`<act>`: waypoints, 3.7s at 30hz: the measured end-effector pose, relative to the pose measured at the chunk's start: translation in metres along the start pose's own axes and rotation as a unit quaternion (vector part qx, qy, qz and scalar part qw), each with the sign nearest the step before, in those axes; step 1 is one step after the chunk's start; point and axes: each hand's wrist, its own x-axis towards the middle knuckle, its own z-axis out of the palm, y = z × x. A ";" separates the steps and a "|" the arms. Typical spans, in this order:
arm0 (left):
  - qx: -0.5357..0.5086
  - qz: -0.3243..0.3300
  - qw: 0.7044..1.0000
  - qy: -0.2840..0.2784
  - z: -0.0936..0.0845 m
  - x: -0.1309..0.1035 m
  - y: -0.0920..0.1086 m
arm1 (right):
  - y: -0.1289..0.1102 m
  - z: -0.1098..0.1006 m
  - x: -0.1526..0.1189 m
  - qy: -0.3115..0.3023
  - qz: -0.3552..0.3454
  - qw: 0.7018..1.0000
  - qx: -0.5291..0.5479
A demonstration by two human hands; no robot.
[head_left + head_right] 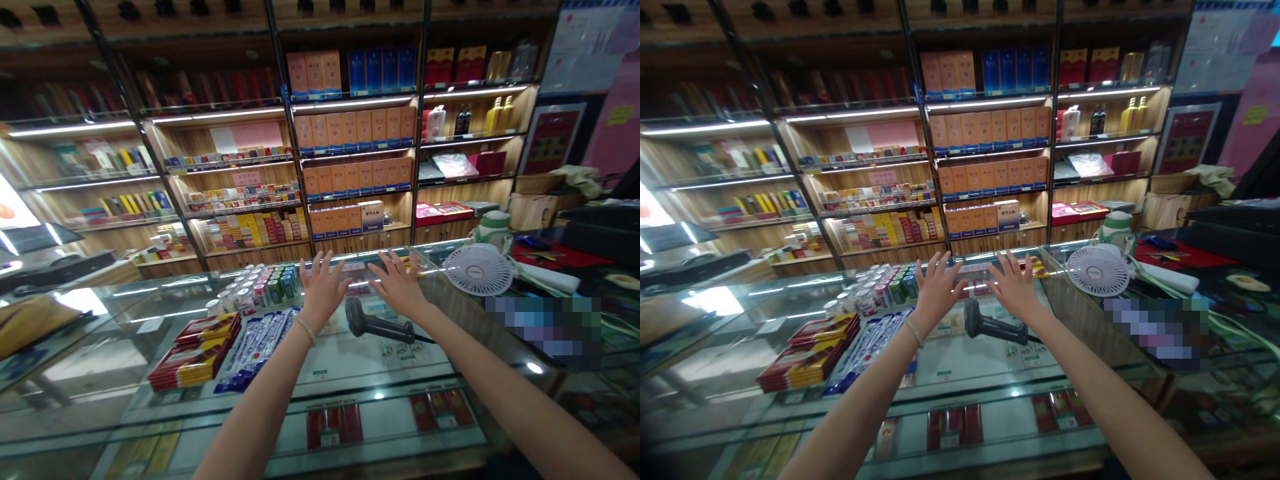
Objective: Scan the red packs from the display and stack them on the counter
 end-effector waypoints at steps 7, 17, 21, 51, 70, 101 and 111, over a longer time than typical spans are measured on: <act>0.006 0.000 1.000 0.023 -0.010 -0.019 -0.015 | -0.036 -0.013 0.003 0.016 -0.022 0.999 0.024; 0.032 -0.022 0.996 0.075 -0.024 -0.056 -0.056 | -0.079 -0.014 0.005 0.033 -0.048 0.997 0.048; 0.043 -0.038 0.996 0.063 -0.032 -0.072 -0.074 | -0.098 -0.011 0.004 0.031 -0.055 0.996 0.067; 0.156 -0.154 0.975 0.020 -0.078 -0.172 -0.201 | -0.236 -0.002 0.017 -0.020 -0.149 0.975 0.163; 0.120 -0.137 0.970 -0.159 -0.084 -0.181 -0.312 | -0.289 0.027 0.055 -0.120 -0.193 0.953 0.200; 0.077 -0.134 0.912 -0.381 -0.080 -0.133 -0.349 | -0.316 0.047 0.091 -0.243 -0.238 0.916 0.212; 0.087 -0.119 0.945 -0.293 -0.078 -0.146 -0.344 | -0.318 0.047 0.085 -0.155 -0.234 0.936 0.214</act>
